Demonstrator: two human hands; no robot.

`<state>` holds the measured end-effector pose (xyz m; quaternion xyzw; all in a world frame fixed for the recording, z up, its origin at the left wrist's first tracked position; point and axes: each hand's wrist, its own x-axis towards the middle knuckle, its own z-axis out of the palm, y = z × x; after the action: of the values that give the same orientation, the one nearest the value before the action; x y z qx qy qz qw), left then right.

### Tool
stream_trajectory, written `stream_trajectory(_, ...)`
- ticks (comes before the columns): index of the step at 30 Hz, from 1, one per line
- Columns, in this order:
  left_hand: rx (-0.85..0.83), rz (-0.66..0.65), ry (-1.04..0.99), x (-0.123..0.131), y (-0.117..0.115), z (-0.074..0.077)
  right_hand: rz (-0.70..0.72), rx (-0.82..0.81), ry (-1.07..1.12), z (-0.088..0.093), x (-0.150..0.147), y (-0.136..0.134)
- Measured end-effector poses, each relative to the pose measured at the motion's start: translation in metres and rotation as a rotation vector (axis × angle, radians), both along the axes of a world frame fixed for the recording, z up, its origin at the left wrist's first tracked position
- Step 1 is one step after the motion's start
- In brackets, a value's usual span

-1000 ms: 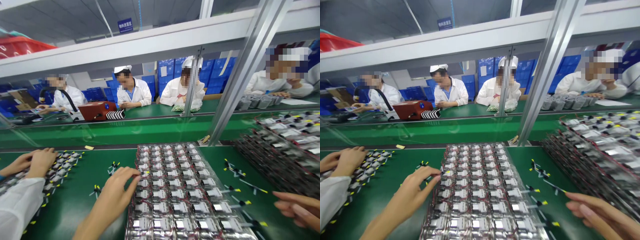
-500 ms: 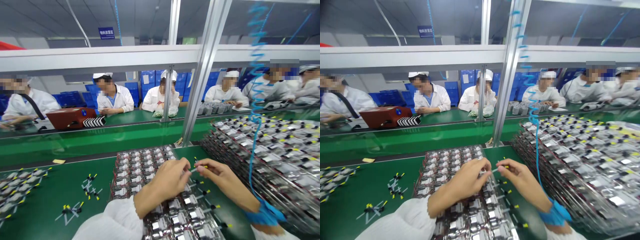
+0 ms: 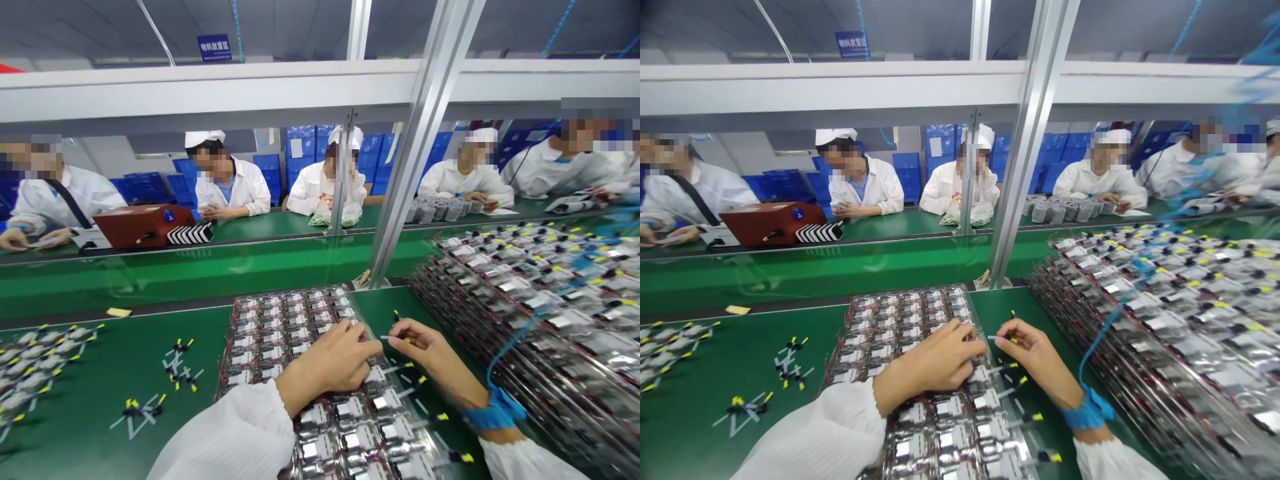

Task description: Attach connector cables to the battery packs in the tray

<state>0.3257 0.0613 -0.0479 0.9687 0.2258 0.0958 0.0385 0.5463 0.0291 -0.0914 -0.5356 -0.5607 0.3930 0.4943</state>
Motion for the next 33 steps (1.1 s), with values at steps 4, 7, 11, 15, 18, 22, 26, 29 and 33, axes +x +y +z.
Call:
stream_trajectory(4,-0.164,0.014,-0.150,-0.001,0.001,-0.002,0.051,0.016,-0.070,0.002,-0.005,0.000)
stream_trajectory(7,-0.261,0.037,-0.236,-0.002,0.002,-0.009,0.103,-0.021,-0.131,0.004,-0.010,-0.001)
stream_trajectory(11,-0.357,0.077,-0.307,-0.001,0.004,-0.015,0.133,-0.023,-0.195,0.006,-0.012,-0.002)
stream_trajectory(15,-0.371,0.104,-0.320,-0.001,0.006,-0.018,0.162,-0.015,-0.223,0.008,-0.012,-0.002)
stream_trajectory(18,-0.377,0.105,-0.325,0.000,0.006,-0.018,0.163,-0.016,-0.244,0.008,-0.012,-0.003)
stream_trajectory(22,-0.386,0.095,-0.335,0.001,0.006,-0.018,0.181,-0.007,-0.248,0.005,-0.012,-0.001)
stream_trajectory(26,-0.405,0.094,-0.342,0.002,0.006,-0.018,0.204,0.011,-0.265,0.003,-0.012,0.000)
stream_trajectory(29,-0.407,0.092,-0.349,0.002,0.005,-0.019,0.214,0.017,-0.273,0.003,-0.011,0.001)
stream_trajectory(33,-0.400,0.104,-0.351,0.003,0.004,-0.019,0.213,0.004,-0.286,0.000,-0.009,0.000)
